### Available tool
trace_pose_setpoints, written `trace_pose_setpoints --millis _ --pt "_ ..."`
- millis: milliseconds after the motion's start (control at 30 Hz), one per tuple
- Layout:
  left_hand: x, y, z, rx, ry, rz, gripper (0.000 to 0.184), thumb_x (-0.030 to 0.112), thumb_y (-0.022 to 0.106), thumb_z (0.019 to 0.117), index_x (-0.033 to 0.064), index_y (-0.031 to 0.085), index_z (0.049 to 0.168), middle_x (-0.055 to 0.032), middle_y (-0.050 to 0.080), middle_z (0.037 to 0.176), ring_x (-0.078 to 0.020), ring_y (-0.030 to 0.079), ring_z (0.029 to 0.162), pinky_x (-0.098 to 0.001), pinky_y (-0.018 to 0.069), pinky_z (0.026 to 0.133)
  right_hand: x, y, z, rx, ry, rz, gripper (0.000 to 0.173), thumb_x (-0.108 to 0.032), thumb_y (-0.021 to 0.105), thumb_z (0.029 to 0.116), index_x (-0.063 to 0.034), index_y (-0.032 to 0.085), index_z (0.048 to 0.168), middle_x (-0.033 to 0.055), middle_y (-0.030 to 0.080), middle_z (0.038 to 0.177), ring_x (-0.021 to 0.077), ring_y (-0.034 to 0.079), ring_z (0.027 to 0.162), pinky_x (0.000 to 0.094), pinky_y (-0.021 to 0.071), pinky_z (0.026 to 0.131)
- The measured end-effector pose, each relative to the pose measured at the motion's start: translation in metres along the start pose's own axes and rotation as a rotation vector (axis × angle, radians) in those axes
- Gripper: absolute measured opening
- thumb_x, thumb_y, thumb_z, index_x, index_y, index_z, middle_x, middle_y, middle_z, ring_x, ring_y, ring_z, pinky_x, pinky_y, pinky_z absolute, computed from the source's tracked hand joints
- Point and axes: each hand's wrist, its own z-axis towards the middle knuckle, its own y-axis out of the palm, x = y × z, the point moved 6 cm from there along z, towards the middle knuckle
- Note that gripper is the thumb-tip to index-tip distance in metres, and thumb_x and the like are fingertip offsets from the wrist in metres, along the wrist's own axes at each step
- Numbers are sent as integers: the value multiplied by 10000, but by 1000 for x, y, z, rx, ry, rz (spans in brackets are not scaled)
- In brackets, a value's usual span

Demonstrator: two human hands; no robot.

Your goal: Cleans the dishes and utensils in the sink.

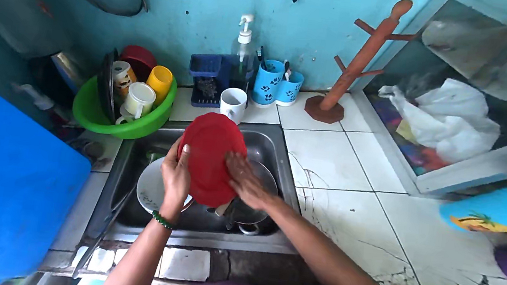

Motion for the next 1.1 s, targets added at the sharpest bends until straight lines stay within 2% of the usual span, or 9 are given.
trace_pose_setpoints --millis 167,267,333,467,600,667,800,1000,1100 --pt "0 29 -19 -244 -182 -29 552 -125 506 869 -15 558 1408 -163 684 1182 -162 675 1000 -352 563 863 -31 -24 44 203 -47 163 611 -282 342 1089 58 271 1591 226 145 1702 354 79 1595 507 94 1298" --pt "2 38 -30 -316 -192 -10 605 -132 507 810 -37 543 1406 -173 681 1173 -171 676 992 -365 567 854 -54 -37 59 433 -215 258 562 -308 359 1070 104 519 1417 251 472 1541 392 348 1506 534 200 1264" --pt "8 35 -45 -328 -124 -1 650 -121 514 789 -34 526 1433 -171 691 1196 -151 692 1003 -341 580 863 -34 -53 67 561 -48 180 401 -212 458 1041 87 663 1214 254 667 1258 414 582 1277 565 351 1169" --pt "20 29 -59 -404 -209 -118 734 -124 507 806 -20 379 1521 -148 645 1255 -112 681 1007 -289 585 846 0 -73 70 572 411 83 551 -333 369 1078 65 704 894 268 705 909 445 697 958 616 513 850" --pt "22 31 -51 -613 -503 -106 341 -91 475 810 25 528 1126 -17 666 858 -78 663 731 -278 580 643 -73 -59 63 673 -255 13 427 -214 443 992 30 735 797 180 732 845 360 711 870 513 550 838" --pt "23 29 -52 -609 -443 -67 419 -142 475 781 -1 527 1172 -30 653 922 -70 650 777 -265 570 676 -74 -53 62 676 -311 36 417 -190 419 1004 35 719 823 188 719 872 361 696 886 492 539 852" --pt "27 21 -62 -473 -371 -124 542 -135 494 775 -36 466 1307 -72 666 998 -93 683 819 -275 596 694 -17 -60 65 465 383 46 511 -247 352 1094 85 693 907 268 710 875 444 716 915 603 541 799" --pt "28 26 -56 -611 -468 -145 385 -130 468 755 42 537 1093 -4 676 879 -63 671 753 -262 582 651 -98 -67 62 643 -387 57 420 -193 428 985 24 719 774 175 714 825 359 691 834 497 538 791" --pt "38 18 -60 -521 -397 -65 565 -171 472 745 -24 486 1290 -57 662 1007 -70 673 817 -256 586 685 -56 -70 56 570 50 16 433 -187 392 1064 82 717 964 234 736 924 393 732 912 533 570 822"
